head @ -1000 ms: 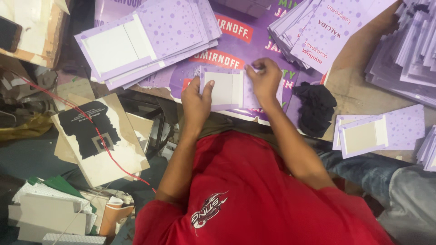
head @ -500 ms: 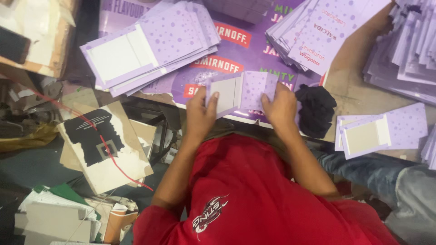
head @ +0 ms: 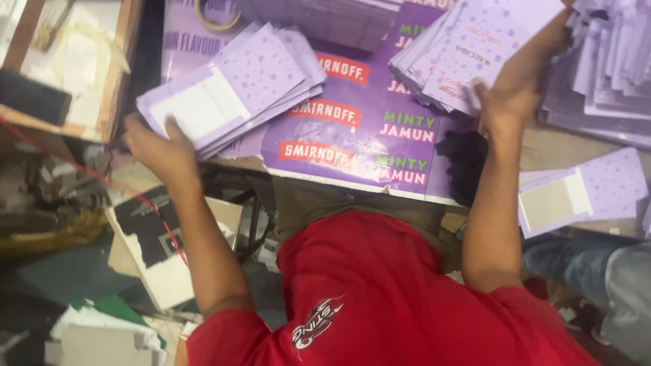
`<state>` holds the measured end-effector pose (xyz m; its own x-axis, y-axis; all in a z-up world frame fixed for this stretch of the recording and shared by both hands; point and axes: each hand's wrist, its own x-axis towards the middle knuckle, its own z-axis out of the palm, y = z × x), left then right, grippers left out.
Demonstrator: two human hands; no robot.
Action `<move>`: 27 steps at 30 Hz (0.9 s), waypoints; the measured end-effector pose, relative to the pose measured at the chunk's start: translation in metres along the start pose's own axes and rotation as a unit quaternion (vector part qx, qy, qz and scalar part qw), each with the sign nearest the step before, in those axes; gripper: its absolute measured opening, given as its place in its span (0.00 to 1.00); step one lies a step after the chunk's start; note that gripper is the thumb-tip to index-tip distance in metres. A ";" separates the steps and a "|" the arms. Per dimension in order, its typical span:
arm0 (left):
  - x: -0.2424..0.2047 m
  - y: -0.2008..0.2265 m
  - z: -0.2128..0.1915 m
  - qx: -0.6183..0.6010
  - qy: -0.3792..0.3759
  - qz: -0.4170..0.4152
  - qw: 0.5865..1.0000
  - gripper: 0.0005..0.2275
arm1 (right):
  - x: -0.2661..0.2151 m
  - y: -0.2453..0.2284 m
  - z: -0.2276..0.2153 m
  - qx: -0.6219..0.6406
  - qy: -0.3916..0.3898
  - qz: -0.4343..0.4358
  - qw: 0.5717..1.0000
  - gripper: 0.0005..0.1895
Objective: The person sits on the floor and repeatedly folds small purple printed sheets in half, then wipes each folded sheet with a black cloth. The person stacks the finished sheets into a growing pile on the table.
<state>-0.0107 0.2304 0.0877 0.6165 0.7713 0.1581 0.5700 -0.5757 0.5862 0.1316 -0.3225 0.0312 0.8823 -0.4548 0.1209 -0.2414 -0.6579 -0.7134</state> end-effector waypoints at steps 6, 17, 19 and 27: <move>-0.054 0.054 0.021 0.083 0.104 0.137 0.982 0.29 | -0.004 0.032 0.013 0.261 -0.110 0.144 0.948 0.16; -0.135 0.107 0.078 -0.588 -0.404 -0.082 0.696 0.24 | -0.128 -0.003 -0.062 -0.007 0.046 -0.326 0.944 0.09; -0.136 0.104 0.099 -0.625 -0.485 -0.226 0.569 0.25 | -0.138 -0.005 -0.058 -0.017 -0.023 -0.369 0.929 0.12; -0.148 0.044 0.143 -0.412 -0.417 -0.061 0.808 0.25 | -0.107 0.008 -0.072 -0.310 0.008 -0.267 0.912 0.35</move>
<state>0.0003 0.0523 -0.0234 0.9305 0.1589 -0.3302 0.3114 0.1320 0.9411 0.0063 -0.3221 0.0623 0.9362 0.0247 0.3505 0.0350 -0.9991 -0.0229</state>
